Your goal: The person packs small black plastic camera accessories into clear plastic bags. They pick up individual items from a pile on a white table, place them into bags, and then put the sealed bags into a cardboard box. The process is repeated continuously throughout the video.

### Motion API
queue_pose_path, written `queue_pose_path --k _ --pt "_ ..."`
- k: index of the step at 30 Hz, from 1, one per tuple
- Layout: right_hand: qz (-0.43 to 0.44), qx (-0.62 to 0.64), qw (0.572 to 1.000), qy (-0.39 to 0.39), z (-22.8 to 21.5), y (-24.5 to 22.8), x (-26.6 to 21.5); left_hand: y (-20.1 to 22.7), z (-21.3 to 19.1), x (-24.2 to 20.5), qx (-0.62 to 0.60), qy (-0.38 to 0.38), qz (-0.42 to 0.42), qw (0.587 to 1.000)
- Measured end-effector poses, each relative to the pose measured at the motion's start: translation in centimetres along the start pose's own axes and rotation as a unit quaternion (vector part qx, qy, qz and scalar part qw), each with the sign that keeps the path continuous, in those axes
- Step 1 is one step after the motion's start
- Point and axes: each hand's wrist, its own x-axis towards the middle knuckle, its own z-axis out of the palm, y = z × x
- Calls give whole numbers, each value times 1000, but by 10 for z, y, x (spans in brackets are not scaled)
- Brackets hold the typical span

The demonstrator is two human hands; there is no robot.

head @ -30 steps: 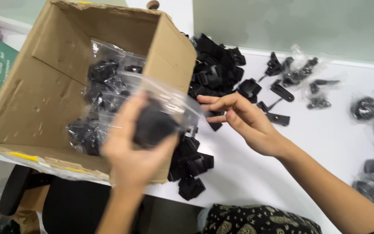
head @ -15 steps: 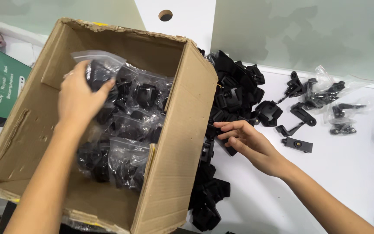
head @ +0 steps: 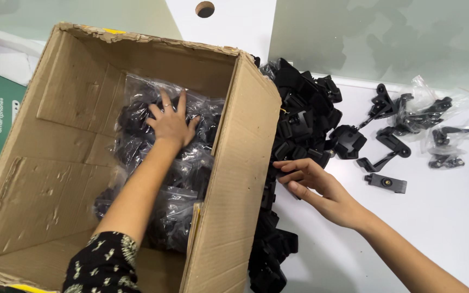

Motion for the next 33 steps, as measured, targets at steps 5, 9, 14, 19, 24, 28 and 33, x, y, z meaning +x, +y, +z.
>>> queue_pose_path --k 5,9,14,19,24,28,33 --pt "-16 -38 999 -9 4 3 -5 -2 15 19 19 -15 -5 1000" --pt "-36 -57 998 -4 3 3 -16 -1 14 24 -9 -32 -18 999" --pt "-79 -82 992 52 -2 -1 -32 -4 -5 27 -59 -124 -36 990" --pt "-103 -82 989 64 -18 -4 -53 -26 -27 24 -138 -146 -28 979" --pt "-134 -86 983 96 -35 -4 -84 -53 -76 -16 -168 -48 -25 984" --pt "-125 -93 980 124 -49 -3 -113 -36 -148 -84 -325 100 15 940" --pt "-106 -121 973 166 -70 7 -153 44 -212 -233 -362 272 190 871"
